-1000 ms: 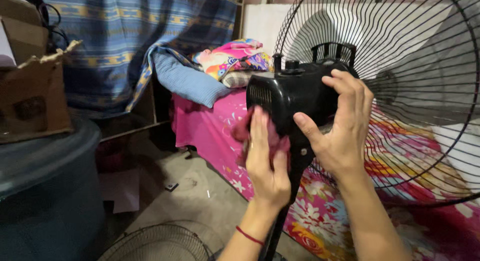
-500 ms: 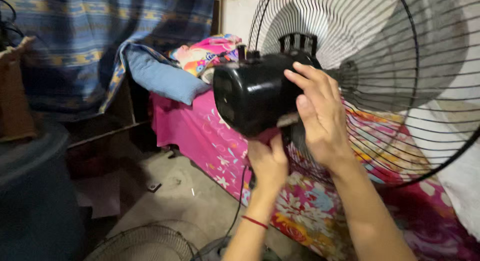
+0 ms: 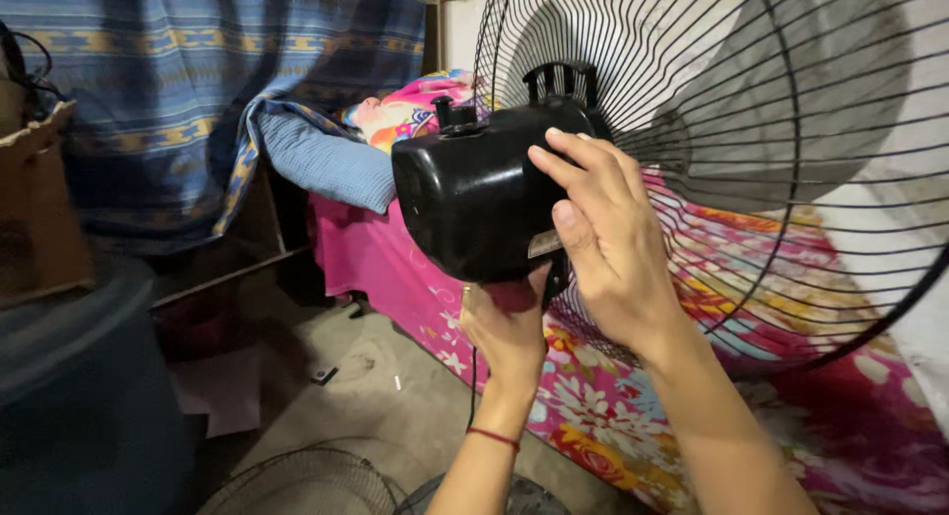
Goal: The person wipes the front grill, motor housing, stand, and base of a standing electric fan using a damp red cloth. They periodically dip the cloth into a basin of water to re-wet it before continuing to wipe different parts of the fan.
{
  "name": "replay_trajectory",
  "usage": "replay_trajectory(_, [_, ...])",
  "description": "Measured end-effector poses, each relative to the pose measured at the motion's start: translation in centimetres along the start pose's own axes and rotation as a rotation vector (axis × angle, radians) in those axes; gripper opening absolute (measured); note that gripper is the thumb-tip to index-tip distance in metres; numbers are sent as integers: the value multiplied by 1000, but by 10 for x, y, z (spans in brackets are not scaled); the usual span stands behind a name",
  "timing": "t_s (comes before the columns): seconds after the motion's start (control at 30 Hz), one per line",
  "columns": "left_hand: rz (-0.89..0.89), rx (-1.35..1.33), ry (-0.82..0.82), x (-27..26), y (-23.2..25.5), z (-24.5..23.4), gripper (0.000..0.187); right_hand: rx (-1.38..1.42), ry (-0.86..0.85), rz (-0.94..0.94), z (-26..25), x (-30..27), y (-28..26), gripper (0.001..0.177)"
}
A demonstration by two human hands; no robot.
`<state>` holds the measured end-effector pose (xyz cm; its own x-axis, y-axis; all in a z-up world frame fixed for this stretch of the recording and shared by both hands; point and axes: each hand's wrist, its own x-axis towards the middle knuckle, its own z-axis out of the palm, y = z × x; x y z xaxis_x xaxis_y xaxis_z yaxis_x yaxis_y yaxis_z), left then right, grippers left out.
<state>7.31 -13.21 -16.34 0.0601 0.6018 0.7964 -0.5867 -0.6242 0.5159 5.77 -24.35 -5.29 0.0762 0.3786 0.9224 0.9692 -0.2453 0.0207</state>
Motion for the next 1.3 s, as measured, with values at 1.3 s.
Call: replay_trajectory(1.3, [-479, -736, -634, 2, -146, -59, 37, 1, 693, 591, 165, -85, -40, 77])
